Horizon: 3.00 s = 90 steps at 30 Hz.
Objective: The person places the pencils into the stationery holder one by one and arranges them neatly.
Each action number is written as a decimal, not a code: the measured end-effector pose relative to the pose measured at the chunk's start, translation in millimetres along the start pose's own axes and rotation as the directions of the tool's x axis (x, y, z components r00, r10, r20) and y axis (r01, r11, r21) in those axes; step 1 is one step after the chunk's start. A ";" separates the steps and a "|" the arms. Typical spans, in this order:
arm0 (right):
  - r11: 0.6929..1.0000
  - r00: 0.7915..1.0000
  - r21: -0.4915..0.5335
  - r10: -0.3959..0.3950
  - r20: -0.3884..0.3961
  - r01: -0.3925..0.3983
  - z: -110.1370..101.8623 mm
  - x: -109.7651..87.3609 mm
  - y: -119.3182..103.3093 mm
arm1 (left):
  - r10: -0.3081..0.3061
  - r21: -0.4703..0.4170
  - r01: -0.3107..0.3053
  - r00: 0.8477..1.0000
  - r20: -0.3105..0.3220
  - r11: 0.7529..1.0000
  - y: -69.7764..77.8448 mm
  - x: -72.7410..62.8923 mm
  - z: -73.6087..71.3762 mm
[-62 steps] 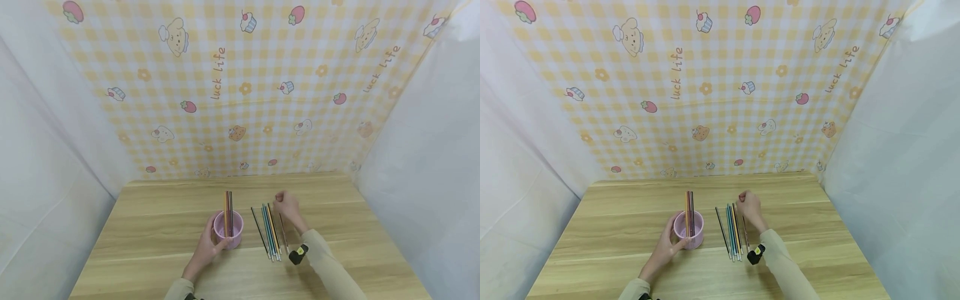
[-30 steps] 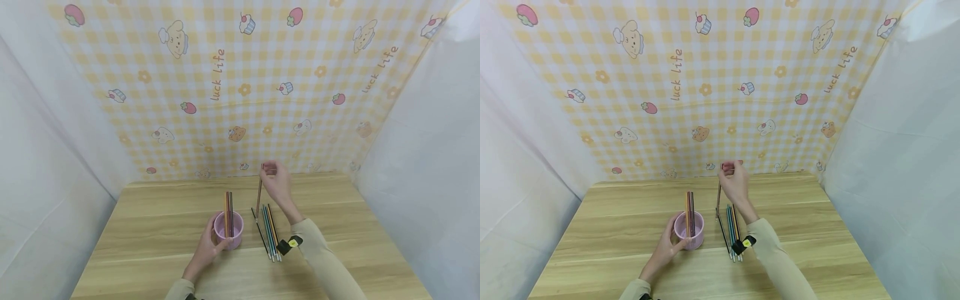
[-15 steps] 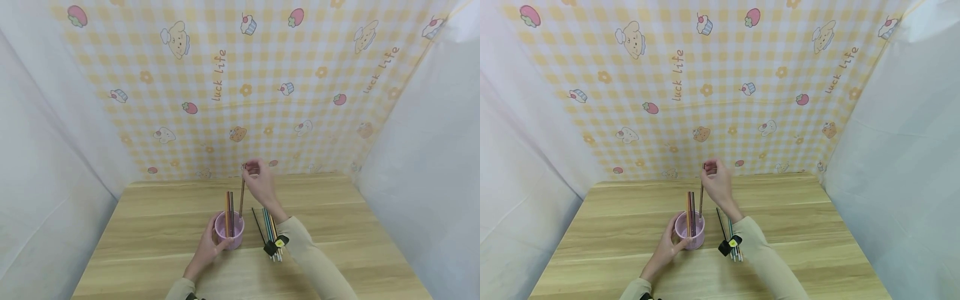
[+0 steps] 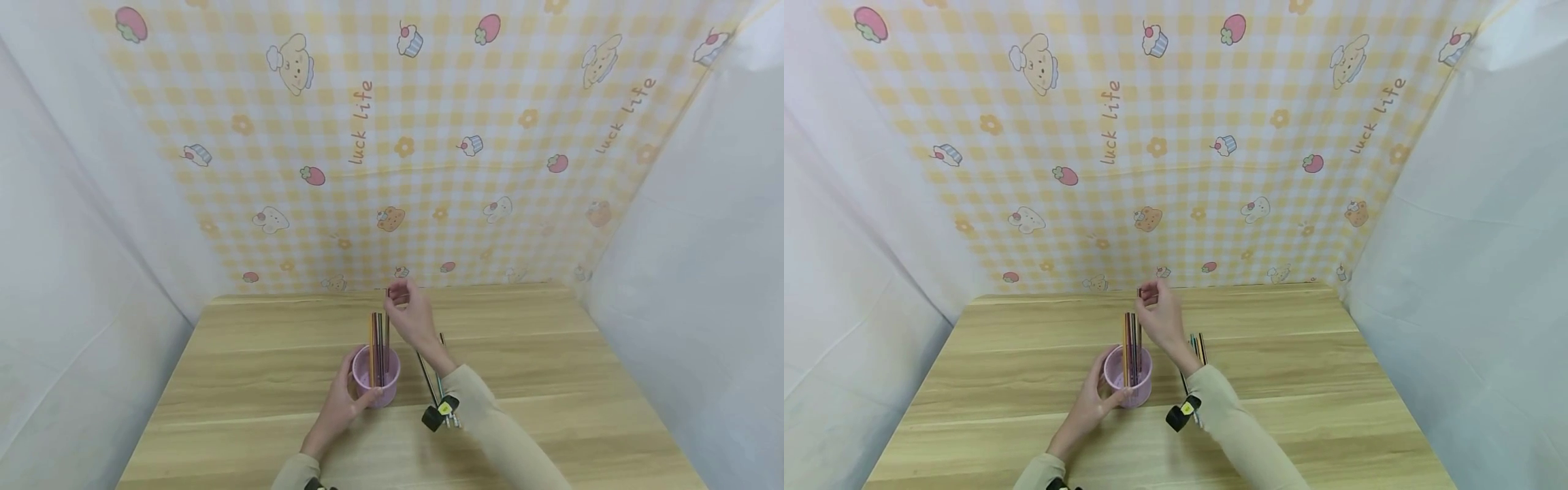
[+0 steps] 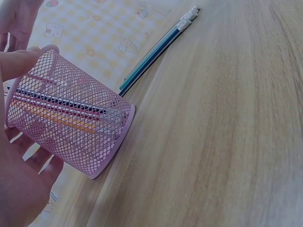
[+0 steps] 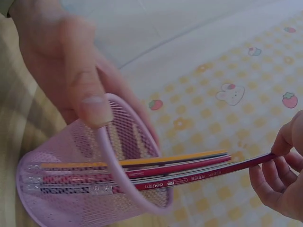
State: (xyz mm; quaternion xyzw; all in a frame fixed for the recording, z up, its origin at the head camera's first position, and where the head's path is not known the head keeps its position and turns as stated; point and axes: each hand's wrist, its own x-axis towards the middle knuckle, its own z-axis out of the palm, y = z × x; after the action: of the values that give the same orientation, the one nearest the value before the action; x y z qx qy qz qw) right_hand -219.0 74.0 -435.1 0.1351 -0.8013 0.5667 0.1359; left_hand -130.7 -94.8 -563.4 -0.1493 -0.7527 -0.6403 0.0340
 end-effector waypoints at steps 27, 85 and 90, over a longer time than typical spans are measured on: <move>0.995 0.996 -0.056 0.081 0.040 -0.078 10.7 -22.5 37.4 | 0.052 0.019 -0.051 0.999 -0.013 0.998 -0.7 -0.8 2.0; 0.784 0.884 -0.502 0.462 0.075 -0.367 -71.8 -21.0 146.2 | 0.020 -0.005 -0.020 1.000 0.007 1.000 1.2 0.4 2.2; 0.780 0.885 -0.506 0.460 0.064 -0.369 -70.5 -21.3 144.9 | 0.025 0.009 -0.025 1.000 0.006 1.000 0.4 1.0 1.9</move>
State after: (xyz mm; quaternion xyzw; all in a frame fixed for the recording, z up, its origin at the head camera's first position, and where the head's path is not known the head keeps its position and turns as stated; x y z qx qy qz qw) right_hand -248.3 188.5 -546.6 -0.0313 -0.9351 0.3510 -0.0383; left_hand -131.3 -92.7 -563.1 -0.1604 -0.7537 -0.6361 0.0406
